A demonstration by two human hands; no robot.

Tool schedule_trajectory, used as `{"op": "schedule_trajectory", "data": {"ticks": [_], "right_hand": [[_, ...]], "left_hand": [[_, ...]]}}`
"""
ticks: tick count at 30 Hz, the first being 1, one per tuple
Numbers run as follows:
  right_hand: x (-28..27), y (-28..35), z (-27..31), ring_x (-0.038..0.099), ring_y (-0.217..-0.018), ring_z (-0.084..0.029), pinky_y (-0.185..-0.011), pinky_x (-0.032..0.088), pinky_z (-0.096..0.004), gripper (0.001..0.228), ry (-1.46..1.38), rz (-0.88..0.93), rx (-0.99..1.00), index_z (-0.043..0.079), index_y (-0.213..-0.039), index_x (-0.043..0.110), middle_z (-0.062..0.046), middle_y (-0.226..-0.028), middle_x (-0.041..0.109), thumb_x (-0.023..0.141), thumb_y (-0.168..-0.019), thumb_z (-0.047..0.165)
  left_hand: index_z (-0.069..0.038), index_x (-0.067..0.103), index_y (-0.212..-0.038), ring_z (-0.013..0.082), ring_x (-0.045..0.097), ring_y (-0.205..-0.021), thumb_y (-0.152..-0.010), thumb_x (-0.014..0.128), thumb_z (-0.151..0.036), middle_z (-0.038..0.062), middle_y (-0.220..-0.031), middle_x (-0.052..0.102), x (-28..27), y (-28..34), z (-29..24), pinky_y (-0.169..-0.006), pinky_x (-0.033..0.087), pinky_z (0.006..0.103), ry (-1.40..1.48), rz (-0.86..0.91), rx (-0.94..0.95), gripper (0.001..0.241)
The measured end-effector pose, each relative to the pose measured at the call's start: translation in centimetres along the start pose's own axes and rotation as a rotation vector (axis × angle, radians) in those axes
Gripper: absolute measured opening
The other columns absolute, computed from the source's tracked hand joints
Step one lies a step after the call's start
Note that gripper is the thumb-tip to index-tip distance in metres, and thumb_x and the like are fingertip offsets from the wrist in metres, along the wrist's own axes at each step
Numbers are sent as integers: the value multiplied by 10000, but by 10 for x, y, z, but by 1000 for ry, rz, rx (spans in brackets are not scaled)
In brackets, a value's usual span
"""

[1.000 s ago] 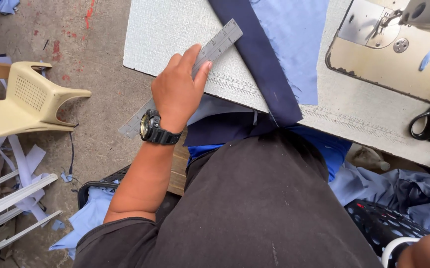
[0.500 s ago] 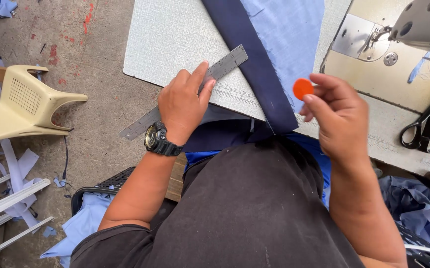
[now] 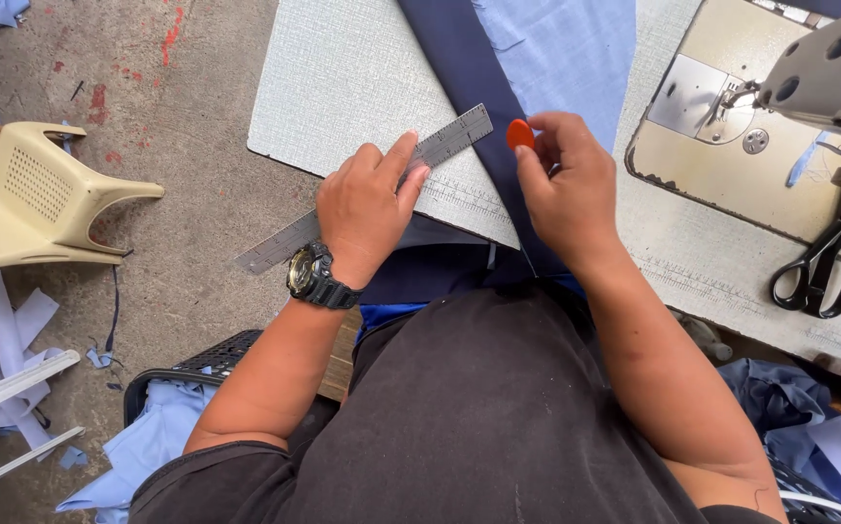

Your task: Marking and preparing fabric for sewing using a ruler, chalk, and scissors at a sewing workstation.

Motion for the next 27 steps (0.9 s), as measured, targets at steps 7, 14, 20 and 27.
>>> {"op": "schedule_trajectory", "data": {"ticks": [7, 14, 20, 27], "right_hand": [[15, -12, 11, 673, -681, -259, -601, 560, -363, 229, 180, 64, -104, 49, -1180, 690, -125, -859, 697, 697, -951, 39], [20, -16, 10, 672, -673, -248, -609, 556, -364, 222, 311, 68, -150, 71, -1168, 690, -86, -850, 671, 697, -947, 75], [30, -15, 18, 568, -703, -279, -512, 432, -416, 191, 462, 24, -354, 112, -1042, 627, -61, -899, 591, 615, -871, 30], [24, -9, 32, 472, -598, -322, -468, 374, -453, 96, 515, -15, -436, 89, -935, 552, -91, -805, 487, 630, -926, 33]], "left_hand": [[-222, 716, -1239, 198, 634, -613, -980, 676, -450, -21, -719, 514, -4, -4, 0, -545, 518, 351, 10, 28, -6, 347], [-231, 715, -1235, 200, 643, -624, -971, 681, -461, -20, -729, 519, -2, -3, 1, -558, 528, 355, 15, 26, -12, 351], [-133, 583, -1314, 333, 629, -652, -1020, 553, -481, 106, -921, 663, -5, -42, 6, -471, 450, 470, 198, 8, -186, 456], [-189, 433, -1459, 313, 649, -671, -894, 700, -699, 102, -1003, 606, 58, -80, -10, -468, 482, 451, 3, 206, -145, 807]]}}
Point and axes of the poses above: each hand's wrist, its own y-axis away from the middle knuckle, its own x-axis out of the palm, z = x × y, the point moved 5 cm from there along -y, towards the middle knuckle
